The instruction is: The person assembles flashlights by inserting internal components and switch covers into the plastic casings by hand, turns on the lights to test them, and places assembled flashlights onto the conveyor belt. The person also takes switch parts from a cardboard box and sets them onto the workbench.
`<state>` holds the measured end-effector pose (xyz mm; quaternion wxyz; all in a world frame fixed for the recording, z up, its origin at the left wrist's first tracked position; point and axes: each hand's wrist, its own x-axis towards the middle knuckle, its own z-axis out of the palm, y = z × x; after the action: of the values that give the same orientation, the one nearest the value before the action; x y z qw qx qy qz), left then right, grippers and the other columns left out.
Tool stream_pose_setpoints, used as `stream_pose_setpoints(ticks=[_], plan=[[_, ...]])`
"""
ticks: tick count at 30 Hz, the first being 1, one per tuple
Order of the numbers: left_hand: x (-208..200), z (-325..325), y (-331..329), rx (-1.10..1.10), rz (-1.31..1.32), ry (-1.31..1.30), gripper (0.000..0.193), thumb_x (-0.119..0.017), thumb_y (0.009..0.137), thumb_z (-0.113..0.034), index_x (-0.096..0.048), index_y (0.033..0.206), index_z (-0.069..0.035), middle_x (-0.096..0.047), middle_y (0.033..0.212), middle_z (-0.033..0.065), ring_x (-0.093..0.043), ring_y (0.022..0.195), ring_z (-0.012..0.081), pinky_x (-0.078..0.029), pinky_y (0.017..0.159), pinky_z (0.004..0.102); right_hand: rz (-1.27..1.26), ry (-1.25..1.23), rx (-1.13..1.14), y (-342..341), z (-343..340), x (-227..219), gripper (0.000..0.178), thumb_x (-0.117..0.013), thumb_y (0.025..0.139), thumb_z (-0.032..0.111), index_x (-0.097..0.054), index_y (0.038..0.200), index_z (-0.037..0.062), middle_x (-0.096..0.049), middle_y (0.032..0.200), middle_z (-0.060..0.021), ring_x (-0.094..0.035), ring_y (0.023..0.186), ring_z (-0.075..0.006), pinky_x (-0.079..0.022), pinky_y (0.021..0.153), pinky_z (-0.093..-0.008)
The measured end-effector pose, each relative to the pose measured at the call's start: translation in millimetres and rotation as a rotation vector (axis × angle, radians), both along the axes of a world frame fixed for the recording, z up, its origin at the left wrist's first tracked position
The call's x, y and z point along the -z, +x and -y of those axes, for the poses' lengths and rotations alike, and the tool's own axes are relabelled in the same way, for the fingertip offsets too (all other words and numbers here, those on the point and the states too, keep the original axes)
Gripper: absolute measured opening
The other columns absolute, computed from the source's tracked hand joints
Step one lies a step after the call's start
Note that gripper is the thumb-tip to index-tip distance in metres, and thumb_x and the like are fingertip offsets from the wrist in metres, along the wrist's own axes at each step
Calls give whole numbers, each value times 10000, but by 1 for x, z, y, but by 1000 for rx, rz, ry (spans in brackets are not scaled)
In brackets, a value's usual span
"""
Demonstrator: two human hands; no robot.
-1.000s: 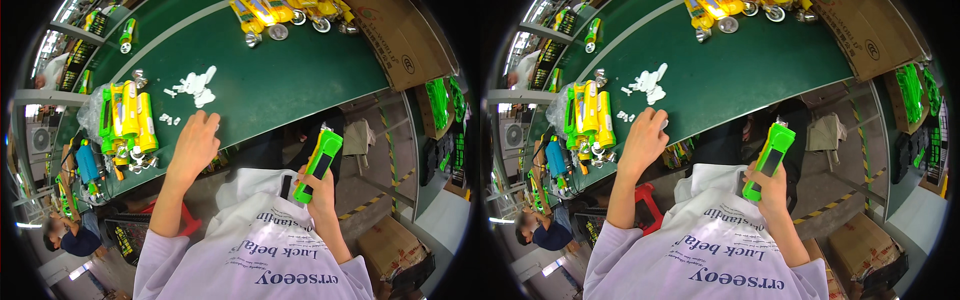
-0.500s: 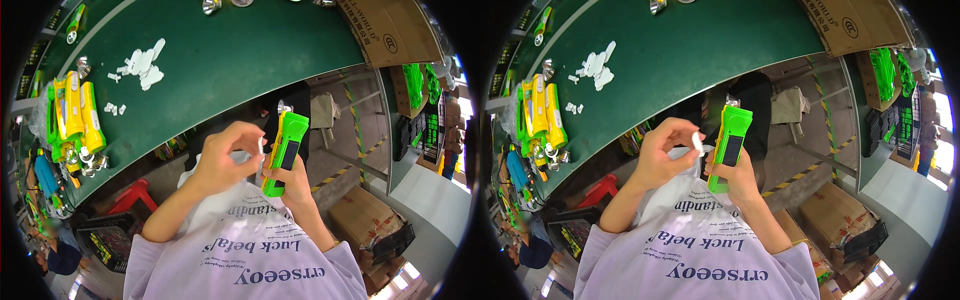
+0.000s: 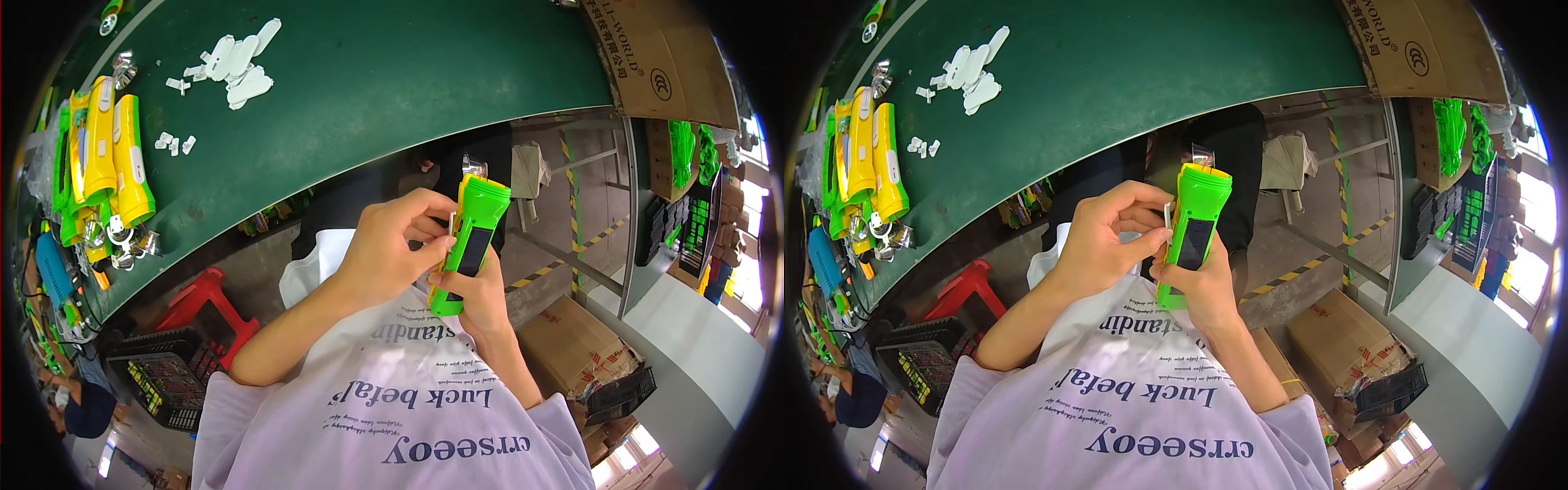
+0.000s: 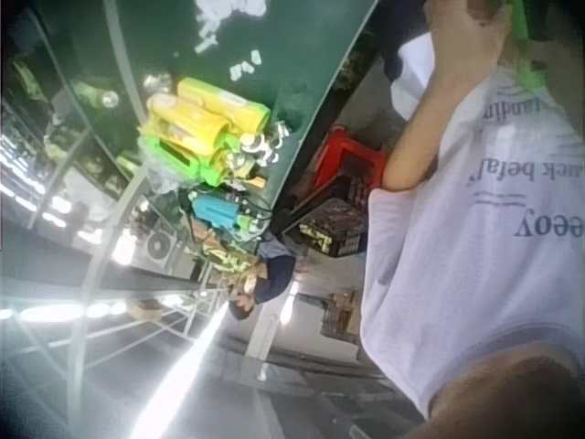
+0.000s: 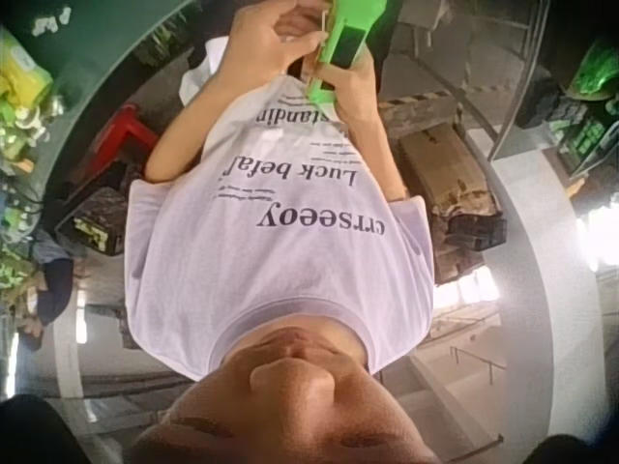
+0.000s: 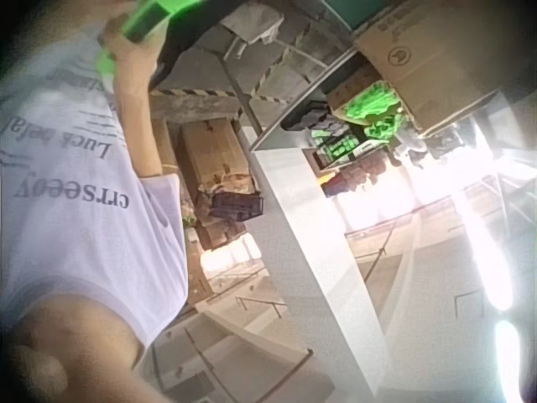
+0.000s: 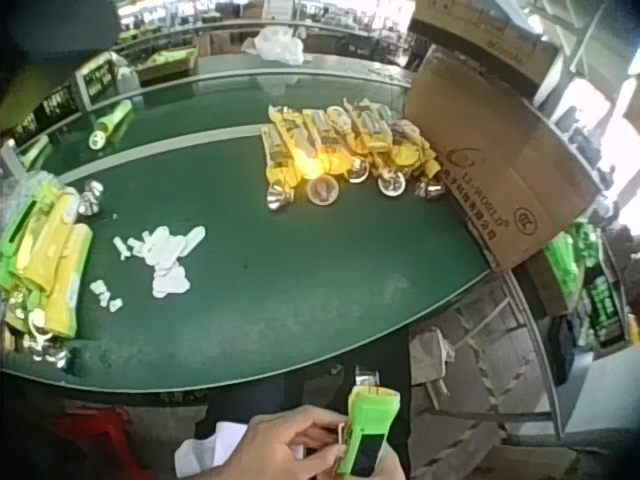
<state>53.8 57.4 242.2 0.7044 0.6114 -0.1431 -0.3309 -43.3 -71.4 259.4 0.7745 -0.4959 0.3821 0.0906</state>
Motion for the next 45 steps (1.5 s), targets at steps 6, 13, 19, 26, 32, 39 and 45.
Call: stream_pose_setpoints(ticks=[6, 13, 19, 26, 32, 39, 45], plan=[[-18, 5, -12, -115, -51, 93, 274, -649, 822, 28, -685, 1094, 30, -729, 864, 108, -716, 775, 163, -563, 712, 267, -32, -66, -72, -5, 2, 6, 492, -642, 656, -103, -519, 1112, 34, -595, 849, -32, -604, 748, -125, -506, 679, -271], [-7, 3, -19, -43, 120, 203, 157, -639, 836, 25, -710, 972, 57, -709, 789, 93, -675, 654, 125, -522, 577, 253, 36, -109, -50, -2, 1, 4, 481, -636, 638, -95, -533, 1089, 34, -583, 820, -20, -581, 715, -105, -487, 643, -255], [-4, 8, -24, -116, -215, 113, 144, -630, 840, 47, -696, 963, 82, -671, 805, 105, -653, 623, 127, -499, 549, 244, 6, -105, -120, -8, 8, 7, 476, -618, 616, -89, -547, 1071, 29, -582, 788, -25, -576, 672, -110, -482, 616, -258], [19, 7, -31, -80, -357, -34, 122, -639, 850, 32, -675, 957, 78, -635, 817, 82, -634, 615, 106, -492, 545, 242, -6, -9, -129, -6, 14, 1, 424, -633, 625, -93, -557, 1031, 6, -609, 774, -61, -610, 670, -157, -501, 595, -286], [6, 11, -31, -203, 5, 135, 129, -667, 823, -23, -700, 916, 60, -639, 766, 78, -607, 573, 87, -458, 486, 232, 26, 88, -94, -3, 15, 4, 408, -626, 612, -114, -544, 992, 11, -609, 761, -65, -619, 640, -172, -509, 557, -297], [4, 12, -36, -235, 259, 193, 150, -687, 810, -62, -717, 909, 47, -645, 743, 94, -577, 511, 101, -424, 451, 236, 18, 119, -53, -3, 14, 2, 413, -622, 617, -110, -555, 1009, 0, -614, 761, -72, -632, 643, -180, -511, 544, -286], [-5, 10, -17, -124, 104, 237, 163, -688, 822, -87, -698, 747, 57, -631, 611, 84, -585, 479, 117, -417, 450, 256, -2, 113, -77, 2, 16, 1, 389, -622, 649, -102, -553, 1019, -5, -611, 772, -81, -623, 655, -178, -535, 591, -308]])
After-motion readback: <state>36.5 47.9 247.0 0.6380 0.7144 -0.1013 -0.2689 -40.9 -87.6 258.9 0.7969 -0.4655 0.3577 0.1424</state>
